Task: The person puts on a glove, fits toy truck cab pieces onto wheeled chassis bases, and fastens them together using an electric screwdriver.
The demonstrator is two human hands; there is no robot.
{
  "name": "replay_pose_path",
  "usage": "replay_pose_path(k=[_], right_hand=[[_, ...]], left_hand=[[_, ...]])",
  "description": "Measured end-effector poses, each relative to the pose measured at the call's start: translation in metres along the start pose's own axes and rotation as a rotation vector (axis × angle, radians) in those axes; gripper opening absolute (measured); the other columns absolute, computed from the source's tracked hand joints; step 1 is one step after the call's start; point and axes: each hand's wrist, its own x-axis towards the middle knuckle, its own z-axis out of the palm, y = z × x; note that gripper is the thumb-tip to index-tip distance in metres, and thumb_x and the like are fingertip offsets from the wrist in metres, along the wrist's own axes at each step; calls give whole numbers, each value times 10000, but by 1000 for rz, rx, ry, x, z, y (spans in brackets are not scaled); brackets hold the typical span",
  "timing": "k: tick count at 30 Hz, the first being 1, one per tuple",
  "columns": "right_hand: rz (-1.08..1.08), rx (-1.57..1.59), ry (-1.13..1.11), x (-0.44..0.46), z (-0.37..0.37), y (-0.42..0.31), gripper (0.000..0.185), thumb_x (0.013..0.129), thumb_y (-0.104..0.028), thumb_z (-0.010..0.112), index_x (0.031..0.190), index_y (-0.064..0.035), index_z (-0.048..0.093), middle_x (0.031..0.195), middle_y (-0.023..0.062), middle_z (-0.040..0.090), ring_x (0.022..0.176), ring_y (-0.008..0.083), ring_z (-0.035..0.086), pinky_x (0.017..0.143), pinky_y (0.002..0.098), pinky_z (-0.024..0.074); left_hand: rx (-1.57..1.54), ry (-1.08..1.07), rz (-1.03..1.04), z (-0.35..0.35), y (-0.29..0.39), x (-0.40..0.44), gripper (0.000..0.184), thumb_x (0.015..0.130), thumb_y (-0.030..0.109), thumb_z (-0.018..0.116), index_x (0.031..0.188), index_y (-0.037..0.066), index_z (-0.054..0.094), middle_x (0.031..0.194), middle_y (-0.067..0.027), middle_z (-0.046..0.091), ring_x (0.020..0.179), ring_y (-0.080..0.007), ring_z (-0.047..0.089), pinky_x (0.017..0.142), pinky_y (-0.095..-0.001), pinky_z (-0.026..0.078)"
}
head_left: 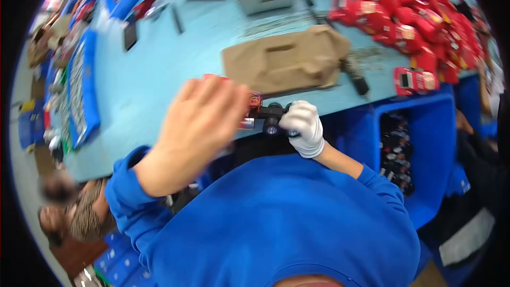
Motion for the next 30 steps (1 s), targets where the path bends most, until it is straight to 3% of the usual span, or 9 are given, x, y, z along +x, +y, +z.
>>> replay_pose_path(k=[3,6,8,12,17,22,26,28,30], right_hand=[[-300,41,-153,11,48,-17,265,653,-143,636,918,-148,628,995,19,568,957,211,526,859,395,444],[-283,195,-232,11,103,-25,256,663,-154,623,915,-112,616,1080,66,540,995,244,517,878,398,441],[-248,254,-429,37,91,-40,365,668,-97,627,1030,-88,582,1104,96,542,979,272,527,868,419,437],[35,215,-159,65,18,-37,437,635,-5,621,1063,-89,588,1120,150,547,1012,304,531,898,442,426],[327,-679,289,77,-152,31,424,626,-25,625,1046,-9,572,1046,186,569,1025,363,528,914,432,411],[566,-1216,-37,26,-303,67,682,586,1,624,1241,-72,450,1306,155,418,1233,339,362,1062,392,289],[562,-855,-30,-9,-328,106,582,552,-11,741,1081,-83,512,1083,139,565,1049,327,534,926,391,426],[309,-905,-155,-13,-331,101,491,571,-72,788,966,-80,498,964,129,573,956,340,558,857,366,463],[676,-729,-125,-29,-322,82,501,573,-100,807,967,-83,499,925,111,575,894,317,583,799,348,488]], left_hand=[[308,-275,109,26,26,-16,233,707,172,563,866,16,633,863,-75,564,915,-216,491,765,-324,384],[501,-642,13,65,32,-46,244,755,231,549,910,75,656,931,-67,560,979,-249,463,830,-378,356],[582,-634,-206,108,10,-82,253,763,214,541,962,81,624,958,-70,550,1025,-257,462,899,-410,350],[598,-548,-438,151,-77,-168,277,778,163,521,1034,61,555,1071,-110,528,1116,-271,440,995,-413,329],[800,-427,-593,137,-122,-203,558,776,67,553,1317,109,420,1364,-147,382,1287,-284,335,1034,-402,293],[174,-41,-588,107,-70,-72,686,677,0,691,1307,89,436,1382,-170,353,1287,-331,325,1047,-416,293],[-193,279,-279,94,-16,32,575,655,-2,711,1197,79,535,1318,-168,418,1223,-364,373,1012,-435,349],[-378,356,-141,83,16,74,546,651,3,720,1167,77,559,1279,-155,460,1192,-359,407,978,-430,370],[-582,402,-35,80,48,106,505,657,-4,722,1138,67,584,1232,-134,509,1158,-328,458,928,-398,416]])
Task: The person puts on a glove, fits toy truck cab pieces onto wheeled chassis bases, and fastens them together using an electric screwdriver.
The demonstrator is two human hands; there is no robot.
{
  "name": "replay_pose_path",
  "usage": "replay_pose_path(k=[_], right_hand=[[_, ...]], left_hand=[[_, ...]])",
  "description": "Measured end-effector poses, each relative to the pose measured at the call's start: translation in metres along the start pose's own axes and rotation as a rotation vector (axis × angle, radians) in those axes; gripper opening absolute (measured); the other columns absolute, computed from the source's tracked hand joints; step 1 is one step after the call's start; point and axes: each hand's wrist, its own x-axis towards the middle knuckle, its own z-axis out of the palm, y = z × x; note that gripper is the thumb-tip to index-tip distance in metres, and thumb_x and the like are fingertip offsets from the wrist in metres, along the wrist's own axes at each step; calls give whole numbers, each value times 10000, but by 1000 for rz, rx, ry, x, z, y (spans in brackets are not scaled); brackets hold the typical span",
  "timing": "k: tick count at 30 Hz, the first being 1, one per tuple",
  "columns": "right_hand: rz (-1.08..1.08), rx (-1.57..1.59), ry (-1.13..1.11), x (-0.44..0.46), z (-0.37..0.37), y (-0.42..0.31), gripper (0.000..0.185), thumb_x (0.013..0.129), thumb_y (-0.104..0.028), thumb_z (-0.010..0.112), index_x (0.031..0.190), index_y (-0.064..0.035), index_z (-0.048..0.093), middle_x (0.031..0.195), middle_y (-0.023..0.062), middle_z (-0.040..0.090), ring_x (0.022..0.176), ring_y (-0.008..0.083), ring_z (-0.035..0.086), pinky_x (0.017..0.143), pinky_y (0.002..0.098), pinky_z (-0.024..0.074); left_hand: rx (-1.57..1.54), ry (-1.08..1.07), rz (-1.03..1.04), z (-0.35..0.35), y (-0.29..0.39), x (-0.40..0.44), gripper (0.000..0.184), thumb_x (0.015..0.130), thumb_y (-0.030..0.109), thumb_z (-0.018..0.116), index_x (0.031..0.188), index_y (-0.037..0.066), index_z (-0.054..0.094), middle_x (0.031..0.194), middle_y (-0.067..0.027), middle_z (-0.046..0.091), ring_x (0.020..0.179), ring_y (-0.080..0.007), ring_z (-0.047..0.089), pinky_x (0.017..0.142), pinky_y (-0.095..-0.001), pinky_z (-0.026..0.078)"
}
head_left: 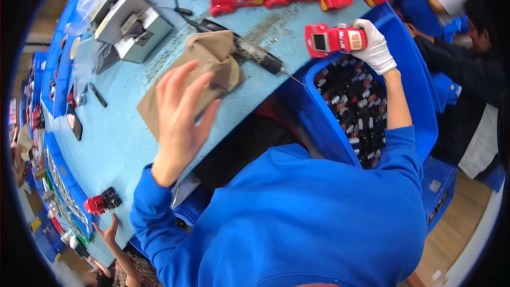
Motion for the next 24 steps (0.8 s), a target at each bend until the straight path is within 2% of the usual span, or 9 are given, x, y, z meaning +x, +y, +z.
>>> replay_pose_path(k=[4,6,8,10,11,12,16,19,24], right_hand=[[138,387,300,-34,7,-48,546,585,-176,862,985,-75,505,989,53,603,912,167,611,793,320,504],[156,792,257,-46,9,-98,663,564,-150,880,1102,-74,499,1064,67,594,981,163,589,866,323,484],[-90,543,-110,-52,-13,-129,836,541,-75,878,1252,-81,436,1153,92,557,1037,193,564,923,347,459],[79,1213,-103,-63,2,-91,828,627,-53,821,1321,-37,371,1252,130,493,1132,229,511,961,348,438],[537,1689,195,-65,8,-48,723,711,-107,771,1315,-10,385,1261,152,501,1147,232,507,965,330,426],[504,932,365,-89,26,10,610,772,-133,714,1293,-5,424,1247,167,521,1101,238,538,889,337,480],[1457,-494,146,-241,91,165,734,592,-444,755,1146,-27,514,1171,228,531,1036,310,565,895,419,466],[1745,-101,167,-299,135,212,1213,434,-594,825,1337,48,331,1276,230,487,1198,339,479,969,391,429],[1371,-520,-480,-274,92,131,1051,532,-358,853,1358,-72,269,1201,161,543,1115,312,535,925,392,463]], left_hand=[[-536,-190,-88,52,50,29,627,697,55,752,1262,38,479,1273,-141,486,1184,-267,465,923,-365,427],[-888,-69,-216,78,85,42,873,677,196,810,1358,3,299,1324,-200,417,1208,-268,449,967,-390,410],[-966,-21,-15,80,86,50,749,720,175,769,1326,18,359,1295,-158,457,1168,-227,481,935,-345,433],[-1032,-196,-36,76,69,35,547,804,148,682,1277,24,436,1260,-117,500,1126,-192,509,918,-300,442],[-1031,-343,-135,78,45,17,451,847,135,639,1253,26,475,1242,-97,521,1106,-175,524,910,-277,446],[-991,-543,-286,84,8,-6,414,926,127,532,1309,13,427,1307,-114,480,1171,-201,494,964,-300,424],[-52,405,-278,18,-26,28,782,726,186,784,1345,-2,344,1289,-151,487,1134,-237,530,941,-347,450],[-66,145,-363,14,-39,25,800,671,103,798,1346,75,369,1155,-146,589,1052,-224,588,889,-325,475],[20,-148,-443,0,-53,14,852,666,94,767,1385,72,309,1140,-180,587,1030,-308,595,897,-373,464]])
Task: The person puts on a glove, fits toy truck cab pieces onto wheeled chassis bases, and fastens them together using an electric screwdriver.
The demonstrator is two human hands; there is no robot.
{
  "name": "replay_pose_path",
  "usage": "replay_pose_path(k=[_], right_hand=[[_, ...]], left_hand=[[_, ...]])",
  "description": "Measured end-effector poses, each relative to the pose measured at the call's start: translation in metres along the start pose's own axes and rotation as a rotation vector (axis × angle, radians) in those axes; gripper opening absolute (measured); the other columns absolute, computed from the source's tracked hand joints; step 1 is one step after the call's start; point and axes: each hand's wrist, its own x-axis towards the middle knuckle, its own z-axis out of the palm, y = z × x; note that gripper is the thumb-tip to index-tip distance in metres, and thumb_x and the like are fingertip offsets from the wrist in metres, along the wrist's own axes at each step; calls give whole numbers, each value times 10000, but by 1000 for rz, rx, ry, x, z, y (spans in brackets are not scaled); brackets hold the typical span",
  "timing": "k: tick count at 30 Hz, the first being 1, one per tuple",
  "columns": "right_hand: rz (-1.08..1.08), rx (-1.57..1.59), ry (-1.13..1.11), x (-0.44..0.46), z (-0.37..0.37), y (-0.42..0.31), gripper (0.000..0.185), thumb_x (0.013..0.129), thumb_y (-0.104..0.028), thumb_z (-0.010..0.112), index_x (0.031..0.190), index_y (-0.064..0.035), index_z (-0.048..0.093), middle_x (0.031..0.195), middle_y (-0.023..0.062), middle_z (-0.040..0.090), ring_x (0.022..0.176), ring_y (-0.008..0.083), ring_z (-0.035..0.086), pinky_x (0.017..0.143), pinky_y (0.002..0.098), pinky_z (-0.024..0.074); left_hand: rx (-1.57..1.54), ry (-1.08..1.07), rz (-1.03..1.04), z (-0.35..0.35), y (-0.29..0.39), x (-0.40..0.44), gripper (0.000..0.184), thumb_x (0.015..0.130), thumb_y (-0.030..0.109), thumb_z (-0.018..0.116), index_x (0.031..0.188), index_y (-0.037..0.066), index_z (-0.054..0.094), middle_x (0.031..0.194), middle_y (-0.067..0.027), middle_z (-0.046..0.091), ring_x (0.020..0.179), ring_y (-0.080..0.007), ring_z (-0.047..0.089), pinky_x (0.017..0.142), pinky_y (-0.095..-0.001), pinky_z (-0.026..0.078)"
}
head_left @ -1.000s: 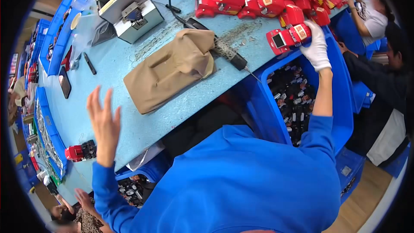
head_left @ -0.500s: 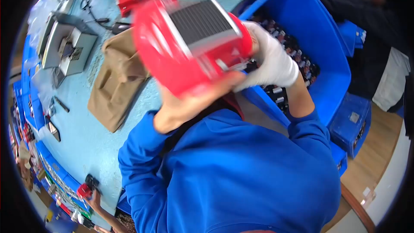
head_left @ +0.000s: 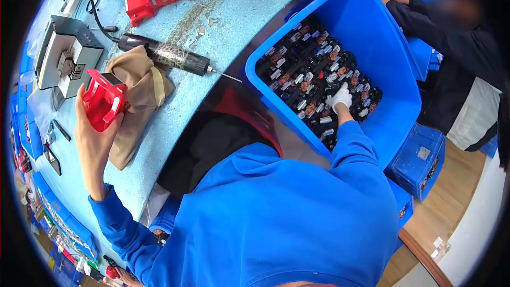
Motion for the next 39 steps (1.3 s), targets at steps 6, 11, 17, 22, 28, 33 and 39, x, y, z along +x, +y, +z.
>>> replay_pose_path(k=[6,11,17,22,28,33,39], right_hand=[[-262,219,304,-5,9,45,461,626,-342,774,936,-43,609,962,187,634,879,338,624,787,430,489],[-266,844,688,-50,-54,52,347,714,-252,741,919,-13,596,879,138,653,766,250,644,715,360,514],[-893,901,660,-169,-204,-28,406,641,-82,814,975,-29,590,904,74,653,831,167,632,786,289,491],[-1679,446,439,-289,-281,-119,542,499,17,724,1033,-48,654,792,95,593,717,253,584,639,313,480],[-2153,309,300,-333,-256,-202,463,561,-8,710,1016,-70,648,749,93,574,640,257,561,540,328,470],[-2366,191,197,-365,-242,-242,291,694,-67,678,982,-56,639,674,86,496,598,272,505,524,381,392],[-2471,212,174,-387,-246,-245,186,698,-66,705,882,-91,694,633,30,405,605,198,465,534,328,391]], left_hand=[[234,103,184,2,-12,-4,898,661,181,795,1392,42,292,1304,-184,464,1194,-303,458,968,-390,391],[119,419,306,-5,34,-15,721,694,160,778,1316,38,433,1314,-152,460,1208,-283,432,958,-383,391],[-100,287,740,13,114,-18,554,675,59,712,1204,138,570,1048,-115,525,957,-268,502,784,-318,426],[-28,222,856,15,122,-7,444,692,61,636,1119,183,621,840,-74,445,794,-232,449,678,-313,414],[211,188,594,-39,34,-38,84,693,62,632,743,71,566,722,-60,495,717,-238,489,607,-336,438],[-59,-208,424,-46,-5,-68,412,694,70,671,1093,73,566,766,-76,584,786,-280,544,645,-388,447],[-196,-390,408,-12,-21,-74,219,741,119,644,945,52,601,753,-101,587,801,-296,558,676,-401,460]])
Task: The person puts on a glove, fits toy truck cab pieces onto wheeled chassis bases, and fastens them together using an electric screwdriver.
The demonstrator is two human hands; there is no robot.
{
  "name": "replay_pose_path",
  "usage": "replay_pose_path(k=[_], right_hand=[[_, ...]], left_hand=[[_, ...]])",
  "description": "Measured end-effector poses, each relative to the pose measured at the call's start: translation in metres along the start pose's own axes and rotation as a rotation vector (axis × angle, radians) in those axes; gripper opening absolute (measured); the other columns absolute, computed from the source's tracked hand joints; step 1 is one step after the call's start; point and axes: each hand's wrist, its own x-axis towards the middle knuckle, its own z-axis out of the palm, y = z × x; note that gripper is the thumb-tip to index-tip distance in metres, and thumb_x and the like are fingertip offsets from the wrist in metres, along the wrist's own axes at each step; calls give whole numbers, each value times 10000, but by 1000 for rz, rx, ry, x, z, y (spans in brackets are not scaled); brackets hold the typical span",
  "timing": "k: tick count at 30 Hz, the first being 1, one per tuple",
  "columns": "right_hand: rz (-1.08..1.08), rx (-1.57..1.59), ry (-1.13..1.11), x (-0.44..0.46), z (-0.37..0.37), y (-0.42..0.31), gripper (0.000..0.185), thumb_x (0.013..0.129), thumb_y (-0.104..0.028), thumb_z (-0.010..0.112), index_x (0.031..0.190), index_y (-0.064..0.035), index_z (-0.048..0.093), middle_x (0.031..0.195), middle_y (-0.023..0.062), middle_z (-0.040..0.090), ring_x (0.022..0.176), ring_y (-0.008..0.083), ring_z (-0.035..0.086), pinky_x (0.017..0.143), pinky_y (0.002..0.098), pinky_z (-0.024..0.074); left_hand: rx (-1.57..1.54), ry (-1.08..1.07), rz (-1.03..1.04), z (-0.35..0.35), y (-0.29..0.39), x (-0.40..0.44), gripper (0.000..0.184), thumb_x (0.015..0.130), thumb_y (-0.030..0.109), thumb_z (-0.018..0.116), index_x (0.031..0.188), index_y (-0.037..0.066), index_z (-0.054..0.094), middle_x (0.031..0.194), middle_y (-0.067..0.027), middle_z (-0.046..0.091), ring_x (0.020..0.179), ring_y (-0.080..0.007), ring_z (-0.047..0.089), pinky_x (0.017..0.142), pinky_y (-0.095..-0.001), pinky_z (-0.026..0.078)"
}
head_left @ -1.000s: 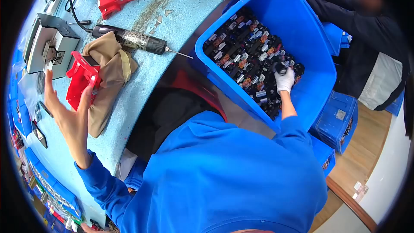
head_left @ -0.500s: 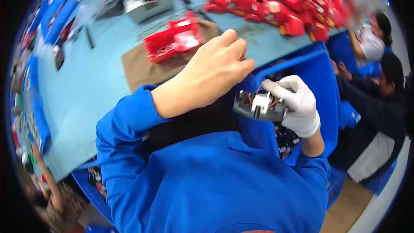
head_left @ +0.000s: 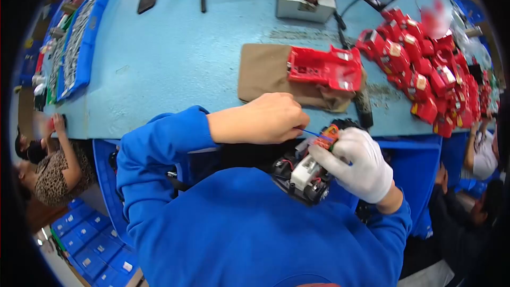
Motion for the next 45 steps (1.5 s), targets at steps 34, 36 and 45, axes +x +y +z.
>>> replay_pose_path(k=[34,36,45], right_hand=[[939,555,606,-49,-18,136,759,603,68,570,1320,-28,339,1035,129,545,829,189,583,729,305,507],[743,618,848,-24,-23,128,680,668,-19,560,1312,-43,343,1006,126,544,816,194,571,711,319,501],[94,1038,1298,51,-97,169,107,806,-178,569,788,-73,581,592,-42,433,467,95,381,475,253,347]], left_hand=[[228,445,-9,-37,-53,50,145,609,97,689,716,0,670,1083,-154,590,1083,-319,473,810,-400,472],[260,298,-111,-34,-57,59,159,601,96,689,734,9,678,1074,-151,591,1052,-311,487,798,-392,470],[179,-39,-233,-58,-54,67,183,619,151,719,723,24,638,892,-145,639,873,-318,601,724,-400,492]])
